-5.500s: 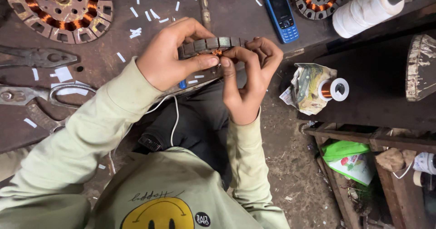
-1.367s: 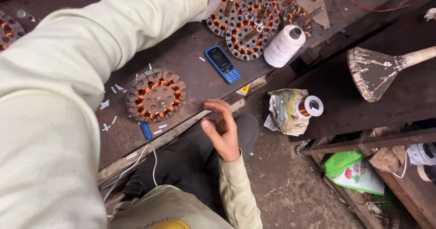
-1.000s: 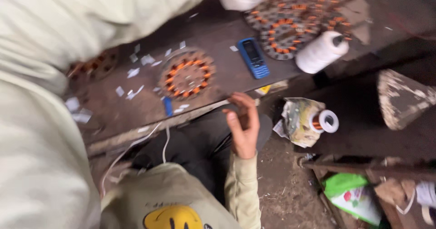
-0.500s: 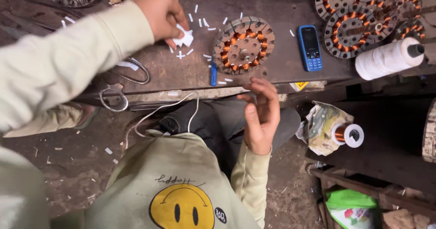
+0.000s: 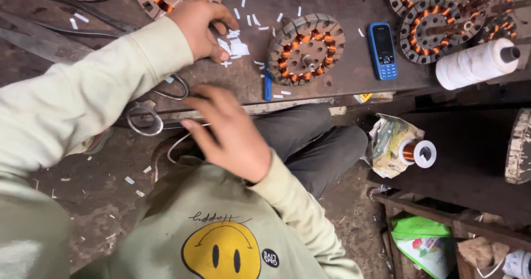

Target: The person inserts small white insulating pieces into the slots of a motor stator, using a screwdriver to push them in and pliers to cut the pieces to size. The person handles multiple stators and repeatedly cuts and inserts insulation throughout the clip.

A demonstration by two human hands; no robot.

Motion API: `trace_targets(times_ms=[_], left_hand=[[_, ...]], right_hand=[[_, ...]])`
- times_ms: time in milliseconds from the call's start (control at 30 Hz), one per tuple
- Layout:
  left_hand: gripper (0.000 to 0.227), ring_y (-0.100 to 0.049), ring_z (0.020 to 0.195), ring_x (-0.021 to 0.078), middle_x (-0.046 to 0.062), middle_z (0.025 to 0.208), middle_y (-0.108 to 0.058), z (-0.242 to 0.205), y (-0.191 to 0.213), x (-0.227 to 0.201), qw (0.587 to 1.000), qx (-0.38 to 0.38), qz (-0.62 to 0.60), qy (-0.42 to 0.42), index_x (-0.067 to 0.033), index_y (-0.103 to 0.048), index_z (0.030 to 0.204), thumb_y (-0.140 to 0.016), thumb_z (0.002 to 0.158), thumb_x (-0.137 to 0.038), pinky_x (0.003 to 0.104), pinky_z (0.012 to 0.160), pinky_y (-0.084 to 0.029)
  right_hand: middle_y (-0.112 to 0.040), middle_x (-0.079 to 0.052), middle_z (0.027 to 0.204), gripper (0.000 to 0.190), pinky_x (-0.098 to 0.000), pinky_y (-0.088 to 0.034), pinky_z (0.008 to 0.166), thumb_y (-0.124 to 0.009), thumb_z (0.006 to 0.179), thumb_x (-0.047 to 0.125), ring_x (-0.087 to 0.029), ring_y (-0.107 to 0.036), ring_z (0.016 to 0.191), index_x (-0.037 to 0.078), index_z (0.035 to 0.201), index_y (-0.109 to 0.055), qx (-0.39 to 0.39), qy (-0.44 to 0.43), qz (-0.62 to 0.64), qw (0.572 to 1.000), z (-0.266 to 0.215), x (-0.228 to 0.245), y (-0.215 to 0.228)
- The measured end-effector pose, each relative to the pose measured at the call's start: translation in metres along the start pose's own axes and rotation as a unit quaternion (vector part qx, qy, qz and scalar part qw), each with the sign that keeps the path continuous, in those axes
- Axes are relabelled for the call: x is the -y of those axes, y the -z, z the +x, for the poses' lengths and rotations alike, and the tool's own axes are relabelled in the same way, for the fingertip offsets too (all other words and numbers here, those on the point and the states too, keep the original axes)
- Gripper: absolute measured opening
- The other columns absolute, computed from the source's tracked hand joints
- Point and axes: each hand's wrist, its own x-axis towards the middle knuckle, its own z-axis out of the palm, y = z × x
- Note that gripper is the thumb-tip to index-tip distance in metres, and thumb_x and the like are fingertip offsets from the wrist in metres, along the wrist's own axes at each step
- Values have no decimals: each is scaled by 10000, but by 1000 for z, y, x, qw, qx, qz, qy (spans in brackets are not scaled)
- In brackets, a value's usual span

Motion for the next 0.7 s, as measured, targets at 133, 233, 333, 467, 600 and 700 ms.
trace_targets(times_ms=[133, 233, 333, 467, 600, 700], left_hand=[[502, -775, 718, 177, 129, 1011, -714, -4, 4, 3, 1000, -10, -26, -6, -24, -687, 1217, -842, 740, -1, 290, 647, -605], [493, -767, 691, 194, 137, 1029, -680, -6, 4, 8, 997, -29, -9, -75, -5, -705, 1164, -884, 704, -13, 290, 639, -595], [485, -754, 688, 213, 133, 925, -716, 1, -1, 11, 995, -28, 30, -87, 1, -717, 1115, -932, 682, -46, 307, 632, -572], [454, -771, 711, 207, 127, 873, -772, 17, 5, 16, 996, 43, 36, -67, -19, -708, 1152, -913, 753, -88, 309, 645, -579], [511, -749, 768, 182, 123, 950, -752, 32, 8, 16, 995, 47, 17, -88, -41, -715, 1170, -898, 693, -47, 302, 624, -595], [499, -757, 776, 156, 110, 968, -757, 33, 13, 12, 993, 64, -5, -101, -29, -700, 1182, -858, 709, -3, 293, 639, -601]], right_hand=[[-562, -215, 1386, 446, -446, -484, 1115, -657, 903, 41, -371, -565, 1265, -43, 1334, -576, 35, 45, -92, 994, 24, 7, -43], [-569, -202, 1357, 500, -437, -497, 1088, -646, 850, 36, -353, -578, 1244, -51, 1336, -569, 45, 67, -153, 985, 26, 10, -55], [-585, -178, 1235, 458, -437, -503, 988, -683, 912, 87, -349, -586, 1145, -32, 1341, -577, 65, 42, -146, 986, 23, 16, -57], [-584, -190, 1202, 514, -449, -493, 912, -754, 876, 207, -365, -575, 1070, -40, 1279, -552, 29, 69, -143, 987, 22, 27, -59], [-573, -185, 1153, 575, -440, -505, 913, -777, 843, 191, -359, -582, 1059, -66, 1299, -539, 28, 55, -171, 983, 19, 34, -61], [-580, -183, 1088, 581, -434, -515, 873, -789, 805, 168, -356, -600, 1012, -67, 1280, -550, 35, 27, -187, 981, 17, 37, -65]])
